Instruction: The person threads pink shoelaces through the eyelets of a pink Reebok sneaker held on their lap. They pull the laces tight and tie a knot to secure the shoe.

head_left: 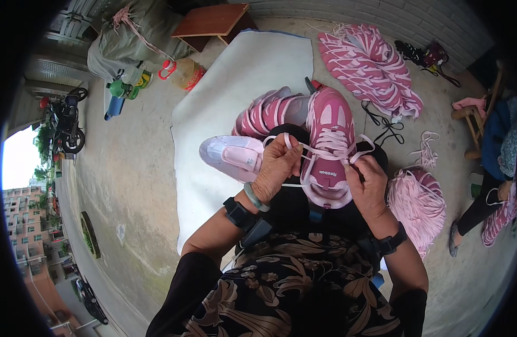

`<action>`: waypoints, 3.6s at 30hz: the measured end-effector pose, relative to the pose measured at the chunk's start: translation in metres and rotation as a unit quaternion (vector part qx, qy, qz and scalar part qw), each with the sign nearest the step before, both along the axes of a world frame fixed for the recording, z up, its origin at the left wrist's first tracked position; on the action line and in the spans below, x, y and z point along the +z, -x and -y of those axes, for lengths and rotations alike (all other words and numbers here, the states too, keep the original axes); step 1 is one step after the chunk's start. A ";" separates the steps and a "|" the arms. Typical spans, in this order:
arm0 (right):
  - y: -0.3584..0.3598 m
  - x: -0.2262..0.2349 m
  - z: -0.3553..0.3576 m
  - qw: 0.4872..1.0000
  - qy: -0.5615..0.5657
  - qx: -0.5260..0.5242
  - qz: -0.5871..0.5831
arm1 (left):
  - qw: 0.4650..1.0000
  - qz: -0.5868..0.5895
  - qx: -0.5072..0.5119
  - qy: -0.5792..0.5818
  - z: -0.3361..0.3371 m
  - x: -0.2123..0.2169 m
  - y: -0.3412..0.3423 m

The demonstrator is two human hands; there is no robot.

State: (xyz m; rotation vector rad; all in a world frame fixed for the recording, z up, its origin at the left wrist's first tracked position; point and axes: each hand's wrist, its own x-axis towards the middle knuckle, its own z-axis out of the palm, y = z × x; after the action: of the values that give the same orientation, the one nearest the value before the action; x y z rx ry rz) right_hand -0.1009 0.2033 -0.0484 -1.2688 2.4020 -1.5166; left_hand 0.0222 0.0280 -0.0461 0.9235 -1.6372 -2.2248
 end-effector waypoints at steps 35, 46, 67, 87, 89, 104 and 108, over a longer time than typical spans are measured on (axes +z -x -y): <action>-0.001 -0.010 -0.009 0.998 -0.053 0.014 0.029 | 0.935 -0.129 0.034 0.330 -0.009 -0.035 0.008; -0.013 0.032 0.015 0.983 -0.077 0.023 -0.164 | 0.993 -0.021 -0.065 -0.101 0.007 -0.018 0.009; -0.012 0.010 0.063 0.908 -0.136 0.193 -0.347 | 0.996 0.018 -0.032 -0.080 0.003 -0.021 0.002; 0.015 -0.019 -0.252 0.959 -0.174 -0.174 -0.143 | 0.981 0.003 0.049 0.186 -0.010 -0.045 0.001; 0.015 -0.037 -0.250 0.971 -0.145 -0.166 -0.092 | 0.967 0.004 0.032 0.251 -0.011 -0.049 0.001; 0.008 -0.001 -0.022 0.991 -0.050 0.056 0.110 | 0.902 -0.104 -0.010 0.418 -0.022 0.004 0.010; 0.000 0.000 -0.004 0.996 -0.065 0.059 0.019 | 0.944 -0.057 0.013 0.326 -0.004 -0.015 -0.001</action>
State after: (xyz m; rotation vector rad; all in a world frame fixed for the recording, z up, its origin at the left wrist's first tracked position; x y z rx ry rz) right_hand -0.1004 0.2073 -0.0481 -1.3152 2.3158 -1.3173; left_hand 0.0228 0.0319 -0.0607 0.6084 -2.0774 -1.4971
